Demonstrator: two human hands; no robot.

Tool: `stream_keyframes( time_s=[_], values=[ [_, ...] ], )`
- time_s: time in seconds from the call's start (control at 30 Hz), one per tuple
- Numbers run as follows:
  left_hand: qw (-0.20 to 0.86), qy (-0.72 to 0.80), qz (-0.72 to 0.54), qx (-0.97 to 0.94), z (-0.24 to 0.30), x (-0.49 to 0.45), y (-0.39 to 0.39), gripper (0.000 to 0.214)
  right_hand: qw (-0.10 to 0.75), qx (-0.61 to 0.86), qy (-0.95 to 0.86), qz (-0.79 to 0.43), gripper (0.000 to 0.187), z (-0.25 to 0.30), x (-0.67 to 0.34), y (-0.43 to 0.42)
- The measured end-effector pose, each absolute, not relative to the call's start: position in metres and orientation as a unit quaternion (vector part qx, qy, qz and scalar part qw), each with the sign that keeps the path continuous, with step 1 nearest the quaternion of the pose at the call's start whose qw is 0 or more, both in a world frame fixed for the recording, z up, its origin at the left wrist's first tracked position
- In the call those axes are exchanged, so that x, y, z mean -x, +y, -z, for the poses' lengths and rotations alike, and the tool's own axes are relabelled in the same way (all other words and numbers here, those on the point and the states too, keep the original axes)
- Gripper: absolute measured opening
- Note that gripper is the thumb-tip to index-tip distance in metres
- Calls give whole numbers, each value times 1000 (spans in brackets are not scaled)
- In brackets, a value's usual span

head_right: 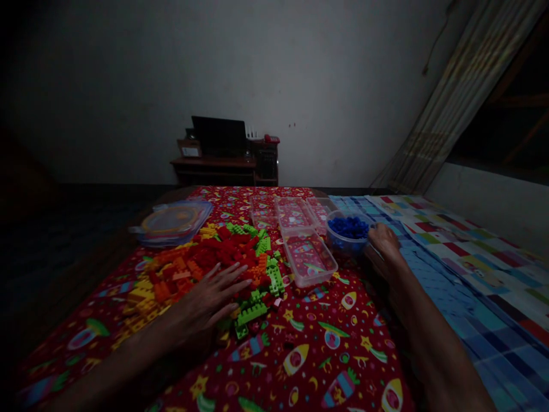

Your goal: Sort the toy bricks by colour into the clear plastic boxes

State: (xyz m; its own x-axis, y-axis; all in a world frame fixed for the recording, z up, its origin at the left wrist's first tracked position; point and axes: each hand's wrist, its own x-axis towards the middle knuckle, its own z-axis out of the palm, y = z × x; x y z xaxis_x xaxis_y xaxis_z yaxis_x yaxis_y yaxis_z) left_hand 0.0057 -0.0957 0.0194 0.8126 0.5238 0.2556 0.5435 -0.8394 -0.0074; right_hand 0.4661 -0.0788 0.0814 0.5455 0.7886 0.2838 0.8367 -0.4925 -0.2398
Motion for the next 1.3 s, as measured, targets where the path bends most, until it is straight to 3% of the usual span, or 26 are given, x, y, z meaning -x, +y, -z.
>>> stream_keyframes(
  time_s=[0.27,0.4,0.6,0.87,1.3],
  values=[
    [27,-320,269,908,-46,12,-80,48,189,770,-602,94,48,-159,-371,-55],
    [35,-338,336,878,-46,22,-68,55,139,704,-685,122,46,-172,-294,-40],
    [56,-400,367,838,-27,35,-51,63,64,575,-794,184,47,-171,-208,-40],
    [47,-378,350,856,-24,23,-37,57,-3,465,-844,268,57,-152,-164,-35],
    [71,-357,348,864,-24,0,-10,43,29,424,-852,306,63,-145,-167,-28]
  ],
)
